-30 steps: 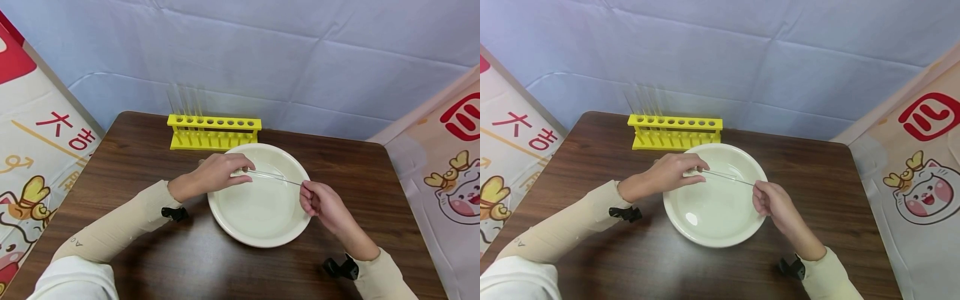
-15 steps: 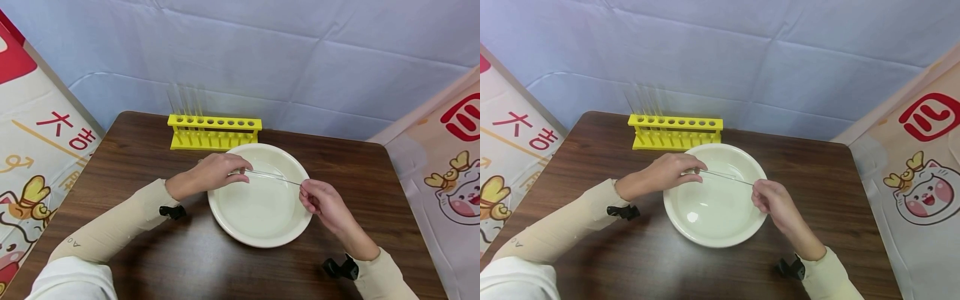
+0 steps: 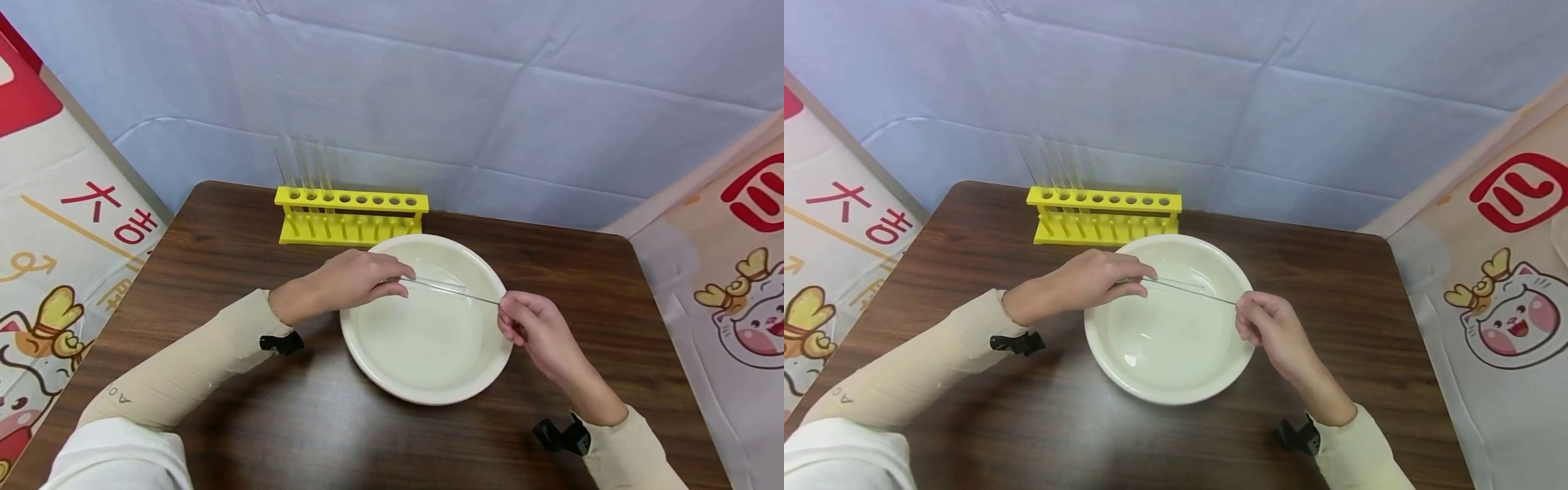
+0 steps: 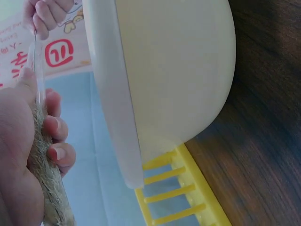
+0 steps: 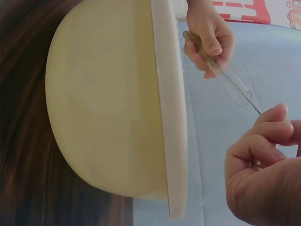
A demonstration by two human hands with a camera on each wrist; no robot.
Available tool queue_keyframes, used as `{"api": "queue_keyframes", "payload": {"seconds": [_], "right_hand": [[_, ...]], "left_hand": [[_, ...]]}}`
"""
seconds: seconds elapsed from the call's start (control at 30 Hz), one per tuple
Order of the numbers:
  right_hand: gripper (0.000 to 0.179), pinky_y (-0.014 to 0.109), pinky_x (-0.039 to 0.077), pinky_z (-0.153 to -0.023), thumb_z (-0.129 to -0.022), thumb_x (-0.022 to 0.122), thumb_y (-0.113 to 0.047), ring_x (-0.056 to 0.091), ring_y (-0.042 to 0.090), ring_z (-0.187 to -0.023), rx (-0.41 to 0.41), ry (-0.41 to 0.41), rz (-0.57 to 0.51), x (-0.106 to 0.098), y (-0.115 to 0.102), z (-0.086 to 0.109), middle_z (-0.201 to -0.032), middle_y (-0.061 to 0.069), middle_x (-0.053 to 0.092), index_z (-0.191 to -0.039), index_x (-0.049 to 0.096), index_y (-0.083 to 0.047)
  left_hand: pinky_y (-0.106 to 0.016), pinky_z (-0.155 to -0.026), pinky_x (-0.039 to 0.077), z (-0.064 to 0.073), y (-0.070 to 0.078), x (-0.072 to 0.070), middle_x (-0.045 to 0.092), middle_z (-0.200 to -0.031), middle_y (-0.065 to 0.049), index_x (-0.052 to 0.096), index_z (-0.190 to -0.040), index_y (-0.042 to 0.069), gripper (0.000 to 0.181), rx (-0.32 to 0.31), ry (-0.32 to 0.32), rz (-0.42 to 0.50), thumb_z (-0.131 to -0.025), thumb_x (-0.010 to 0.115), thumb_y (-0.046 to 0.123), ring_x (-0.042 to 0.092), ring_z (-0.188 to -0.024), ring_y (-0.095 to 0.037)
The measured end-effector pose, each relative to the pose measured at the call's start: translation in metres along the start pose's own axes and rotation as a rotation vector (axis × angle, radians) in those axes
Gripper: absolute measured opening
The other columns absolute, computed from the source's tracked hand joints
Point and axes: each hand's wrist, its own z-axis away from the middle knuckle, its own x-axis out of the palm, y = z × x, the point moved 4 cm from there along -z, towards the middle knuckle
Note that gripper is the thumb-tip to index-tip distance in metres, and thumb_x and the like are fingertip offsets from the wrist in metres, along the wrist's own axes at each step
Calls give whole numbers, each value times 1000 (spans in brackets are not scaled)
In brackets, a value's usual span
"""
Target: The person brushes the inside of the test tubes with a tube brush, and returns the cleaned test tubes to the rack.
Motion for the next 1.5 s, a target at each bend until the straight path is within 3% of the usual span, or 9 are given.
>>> {"api": "queue_keyframes", "payload": {"seconds": [0.13,0.3,0.57,0.77,0.87,1.07,1.27,1.4,1.5], "right_hand": [[32,35,26,-46,-107,43,1,37,21,-51,-47,2,26,-2,-2,1,-62,5,49,-77,53,1],[34,33,32,-43,-103,41,12,41,19,-50,-224,-86,117,-6,-5,2,-64,8,54,-75,56,-1],[36,25,39,-45,-93,53,22,46,8,-54,-393,-111,362,-17,-2,10,-68,1,59,-81,66,-10],[18,14,38,-50,-102,62,-11,44,-4,-56,-658,-41,743,-22,-8,13,-77,-3,69,-88,74,-14],[35,20,47,-53,-107,54,-31,55,1,-59,-795,4,944,-21,-13,15,-78,-2,70,-86,74,-12],[36,32,46,-45,-107,52,-17,56,15,-52,-1058,98,1194,-14,-24,18,-77,4,70,-78,69,-4],[30,33,33,-36,-104,56,-6,51,25,-45,-1267,220,1272,-11,-32,21,-77,15,72,-77,65,3],[31,32,31,-36,-104,57,-9,50,25,-44,-1266,245,1280,-17,-28,19,-78,15,73,-76,64,3],[35,34,40,-39,-107,54,-18,55,22,-47,-1105,202,1250,-26,-21,15,-81,10,73,-78,68,-2]], "left_hand": [[-28,-83,56,1,1,-2,73,-115,0,69,-125,11,31,10,-21,7,-102,63,31,70,-95,-11],[-29,-84,56,3,3,-6,73,-115,0,70,-124,11,29,15,-13,12,-102,64,30,70,-97,-11],[-29,-85,56,7,3,-7,73,-116,0,70,-123,10,29,30,-27,36,-102,64,29,70,-98,-11],[-29,-85,56,11,0,-8,73,-115,-2,70,-122,9,28,33,-29,35,-102,64,27,70,-99,-12],[-29,-84,56,13,-1,-8,73,-114,-2,71,-121,9,28,29,-32,26,-102,64,28,70,-99,-12],[-27,-78,55,15,-2,-8,73,-111,0,71,-120,10,28,20,-45,19,-101,66,29,68,-89,-9],[-27,-77,55,16,-2,-9,73,-110,1,71,-119,10,28,30,-39,16,-100,66,29,66,-87,-8],[-27,-78,55,15,-2,-8,73,-111,0,71,-121,10,29,26,-47,12,-101,65,30,67,-89,-8],[-27,-79,56,15,-4,-7,73,-114,-1,71,-122,10,30,5,-59,1,-102,63,31,69,-93,-10]]}}
